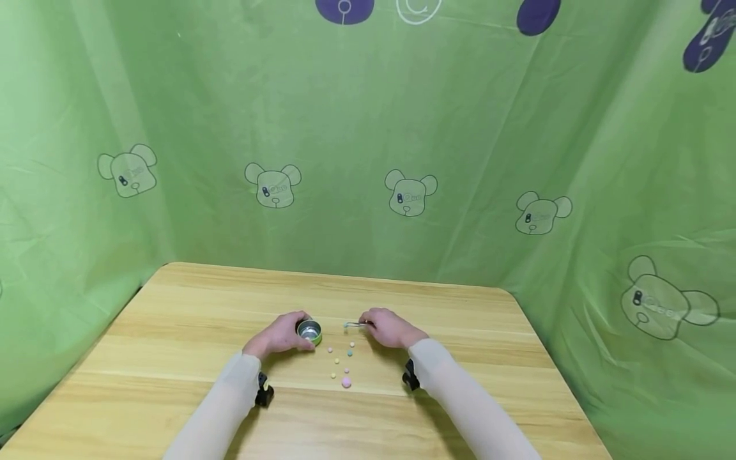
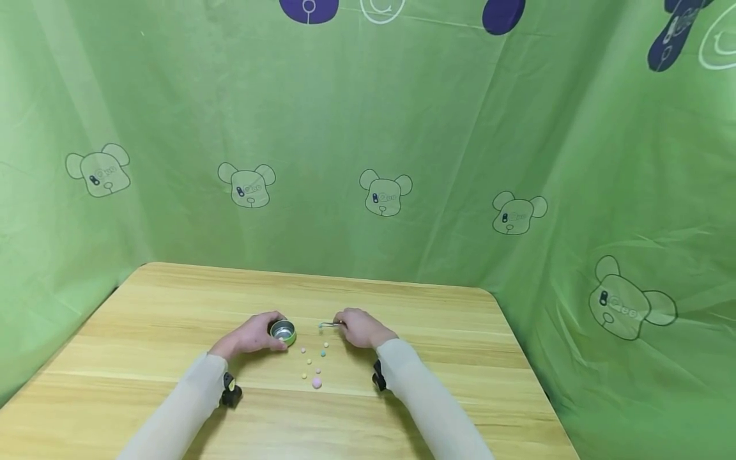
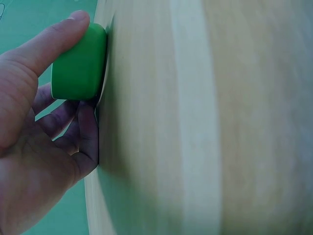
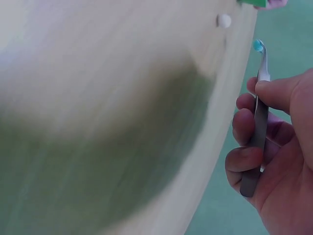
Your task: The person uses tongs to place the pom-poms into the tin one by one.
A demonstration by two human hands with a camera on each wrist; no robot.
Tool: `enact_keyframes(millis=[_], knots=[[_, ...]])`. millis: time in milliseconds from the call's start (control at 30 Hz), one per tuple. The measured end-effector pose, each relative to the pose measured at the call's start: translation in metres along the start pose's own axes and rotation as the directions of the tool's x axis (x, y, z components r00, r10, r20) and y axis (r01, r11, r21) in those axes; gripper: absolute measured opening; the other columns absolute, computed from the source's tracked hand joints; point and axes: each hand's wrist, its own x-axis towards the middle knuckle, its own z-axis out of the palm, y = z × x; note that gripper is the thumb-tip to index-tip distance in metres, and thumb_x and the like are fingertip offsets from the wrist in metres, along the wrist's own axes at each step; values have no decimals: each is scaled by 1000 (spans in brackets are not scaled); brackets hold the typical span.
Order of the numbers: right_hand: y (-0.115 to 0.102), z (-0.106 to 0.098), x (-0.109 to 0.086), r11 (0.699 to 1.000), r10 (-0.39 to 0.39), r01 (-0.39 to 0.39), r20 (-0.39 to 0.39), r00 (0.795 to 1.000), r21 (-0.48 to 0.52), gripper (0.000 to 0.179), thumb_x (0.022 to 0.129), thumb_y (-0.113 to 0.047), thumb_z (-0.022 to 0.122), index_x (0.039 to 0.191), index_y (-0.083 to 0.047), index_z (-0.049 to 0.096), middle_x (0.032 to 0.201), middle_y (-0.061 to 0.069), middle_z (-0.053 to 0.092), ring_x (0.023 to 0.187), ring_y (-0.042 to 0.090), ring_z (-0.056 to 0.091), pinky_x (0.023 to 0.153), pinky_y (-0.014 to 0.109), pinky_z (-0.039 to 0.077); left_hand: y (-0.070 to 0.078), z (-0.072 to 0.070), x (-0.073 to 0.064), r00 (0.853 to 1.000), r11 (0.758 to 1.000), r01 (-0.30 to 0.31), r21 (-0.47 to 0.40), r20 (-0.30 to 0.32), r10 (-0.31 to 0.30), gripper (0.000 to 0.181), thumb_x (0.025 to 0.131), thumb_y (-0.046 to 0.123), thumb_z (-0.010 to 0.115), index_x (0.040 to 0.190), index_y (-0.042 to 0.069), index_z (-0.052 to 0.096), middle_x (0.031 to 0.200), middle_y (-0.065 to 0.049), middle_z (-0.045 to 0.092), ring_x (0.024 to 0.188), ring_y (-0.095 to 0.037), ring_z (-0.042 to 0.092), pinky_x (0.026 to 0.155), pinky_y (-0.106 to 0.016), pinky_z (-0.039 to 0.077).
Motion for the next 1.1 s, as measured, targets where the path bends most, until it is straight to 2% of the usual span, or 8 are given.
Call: enact_keyframes(millis=[567,800,1100], knots=[[-24,-7,17,1000,-31,31,21,999,-3,19,98,-13,50,110,-11,64,96,-2,60,88,12,57,82,30,49,-2,1,1,1000,1000,9,-6,2,-9,53,69,22,84,113,8,58,101,-1,61,95,-19,57,88,-42,46],[-37,-10,23,999,-38,38,22,999,33,19,97,-13,51,111,-10,64,96,-1,60,86,11,56,81,30,49,-4,2,3,1000,1000,-2,1,5,2,54,69,24,84,114,8,58,102,-1,61,95,-19,57,89,-43,46],[-45,-7,31,998,-60,59,32,998,29,21,97,-14,51,113,-10,64,99,-1,61,91,12,57,86,30,48,-7,2,4,1000,1000,-19,4,4,19,51,69,23,84,111,9,59,101,0,61,94,-18,57,88,-42,46]])
